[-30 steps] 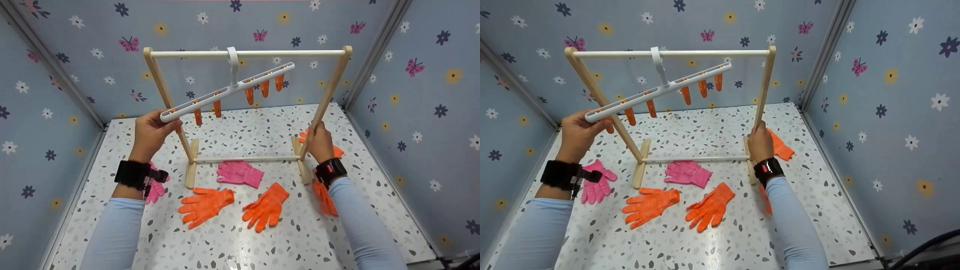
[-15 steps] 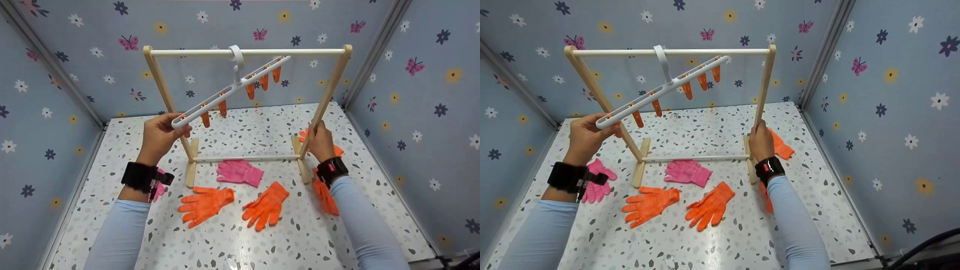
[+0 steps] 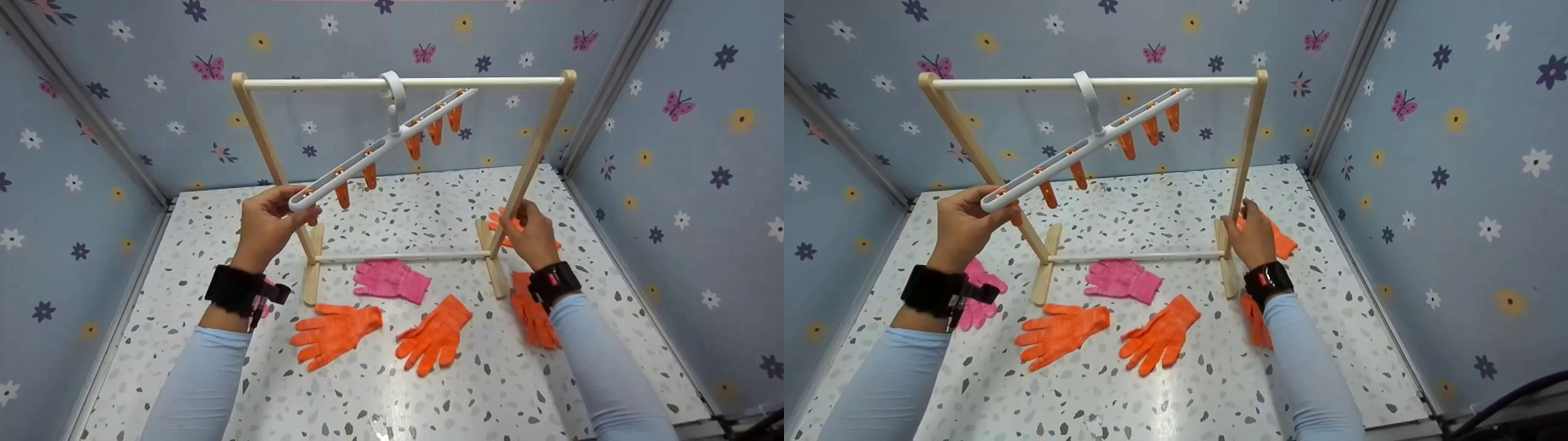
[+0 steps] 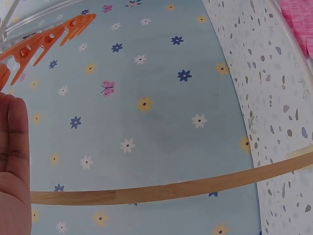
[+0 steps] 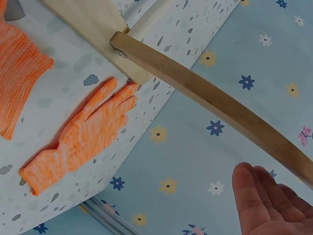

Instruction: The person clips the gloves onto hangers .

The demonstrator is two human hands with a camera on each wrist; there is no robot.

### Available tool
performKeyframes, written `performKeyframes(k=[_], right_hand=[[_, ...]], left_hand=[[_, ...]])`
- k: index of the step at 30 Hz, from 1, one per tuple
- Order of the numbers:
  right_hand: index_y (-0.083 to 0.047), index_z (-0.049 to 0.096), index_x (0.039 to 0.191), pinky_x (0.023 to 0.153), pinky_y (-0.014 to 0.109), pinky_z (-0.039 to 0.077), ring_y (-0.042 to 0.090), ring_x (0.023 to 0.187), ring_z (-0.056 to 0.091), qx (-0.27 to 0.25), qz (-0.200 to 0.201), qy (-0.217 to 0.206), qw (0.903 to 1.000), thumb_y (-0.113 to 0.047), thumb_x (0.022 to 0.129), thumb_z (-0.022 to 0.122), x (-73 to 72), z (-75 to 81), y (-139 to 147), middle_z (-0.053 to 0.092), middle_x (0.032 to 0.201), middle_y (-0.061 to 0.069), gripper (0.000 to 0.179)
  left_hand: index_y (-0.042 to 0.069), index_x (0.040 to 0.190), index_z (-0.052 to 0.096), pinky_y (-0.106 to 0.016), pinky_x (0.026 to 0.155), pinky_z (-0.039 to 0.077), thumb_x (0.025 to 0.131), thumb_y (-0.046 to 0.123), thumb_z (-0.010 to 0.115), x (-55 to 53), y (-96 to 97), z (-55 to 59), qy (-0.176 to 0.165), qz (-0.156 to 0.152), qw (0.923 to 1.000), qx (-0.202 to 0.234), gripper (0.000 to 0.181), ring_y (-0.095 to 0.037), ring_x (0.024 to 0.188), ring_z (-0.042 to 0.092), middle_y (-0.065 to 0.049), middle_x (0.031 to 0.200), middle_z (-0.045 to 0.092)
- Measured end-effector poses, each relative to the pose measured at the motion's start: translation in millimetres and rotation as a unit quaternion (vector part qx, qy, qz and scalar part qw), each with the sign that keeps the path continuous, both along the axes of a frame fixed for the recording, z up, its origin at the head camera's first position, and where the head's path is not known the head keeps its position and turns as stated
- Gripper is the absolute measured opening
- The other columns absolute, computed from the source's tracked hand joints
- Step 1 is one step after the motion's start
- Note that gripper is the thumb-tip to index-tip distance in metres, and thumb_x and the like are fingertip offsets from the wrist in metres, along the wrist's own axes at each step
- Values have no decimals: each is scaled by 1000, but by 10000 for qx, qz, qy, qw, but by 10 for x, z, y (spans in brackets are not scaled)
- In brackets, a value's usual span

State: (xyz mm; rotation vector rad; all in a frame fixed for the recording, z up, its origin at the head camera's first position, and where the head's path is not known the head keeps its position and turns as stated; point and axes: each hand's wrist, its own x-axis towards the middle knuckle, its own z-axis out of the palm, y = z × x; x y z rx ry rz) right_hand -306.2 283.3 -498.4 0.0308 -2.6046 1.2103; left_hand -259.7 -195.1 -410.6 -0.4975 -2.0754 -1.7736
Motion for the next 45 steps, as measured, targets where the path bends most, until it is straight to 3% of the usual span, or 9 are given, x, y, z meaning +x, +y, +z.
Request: performKeyframes(k=[7,17,25,34,36,38,40,43,45], right_hand=[[10,56,149,117,63,47,54,136,59,63,162,-224,9996,-16,107,69,138,-30,163,62,144,36,50],[15,58,145,110,64,51,53,130,62,728,-242,-775,9940,-12,106,64,251,-243,487,64,140,39,47],[16,57,145,105,64,54,53,122,67,1245,-442,-1702,9765,-19,101,73,284,-396,612,66,137,39,58],[20,54,143,104,64,55,54,126,64,1462,-345,-2857,9465,-33,99,77,308,-545,710,61,141,41,72],[20,57,136,93,58,58,50,111,68,1442,-309,-2890,9459,-32,98,78,330,-567,717,66,130,40,68],[16,61,115,76,47,57,38,86,66,1361,-293,-2897,9469,-29,96,80,348,-592,719,68,101,30,52],[5,58,93,63,38,46,25,69,54,1261,-304,-2909,9479,-26,94,81,370,-610,714,56,77,13,39],[-10,44,77,57,32,34,17,60,39,1133,-326,-3005,9465,-25,93,82,394,-635,706,33,66,-2,44],[-12,43,78,57,32,35,17,61,39,1061,-329,-3072,9451,-25,94,82,409,-646,704,32,66,-3,44]], left_hand=[[-8,116,77,-23,84,63,89,-5,85,-2,19,-26,204,-7,9997,108,27,-8,73,76,4,90,81],[-9,113,77,-23,82,63,88,-7,85,13,47,-46,383,60,9992,99,26,-7,73,76,8,92,79],[-9,115,76,-23,83,63,88,-8,85,12,60,-61,273,96,9995,106,29,-7,74,76,10,94,79],[-8,116,76,-24,76,64,88,-7,84,6,81,-73,187,27,9997,171,28,-8,75,77,9,96,79],[-9,116,76,-24,75,64,88,-8,84,8,83,-74,197,13,9997,169,29,-8,76,77,9,96,79],[-10,115,76,-24,73,64,88,-8,84,11,87,-76,189,-1,9997,175,29,-8,76,76,9,96,79],[-10,115,76,-24,73,64,88,-8,84,15,90,-76,179,11,9997,169,29,-8,76,76,10,96,78],[-9,115,76,-24,73,64,88,-7,85,17,94,-73,151,51,9997,162,29,-7,76,76,10,96,78],[-9,115,76,-24,73,64,88,-7,85,15,96,-71,141,66,9998,160,29,-8,76,76,11,96,79]])
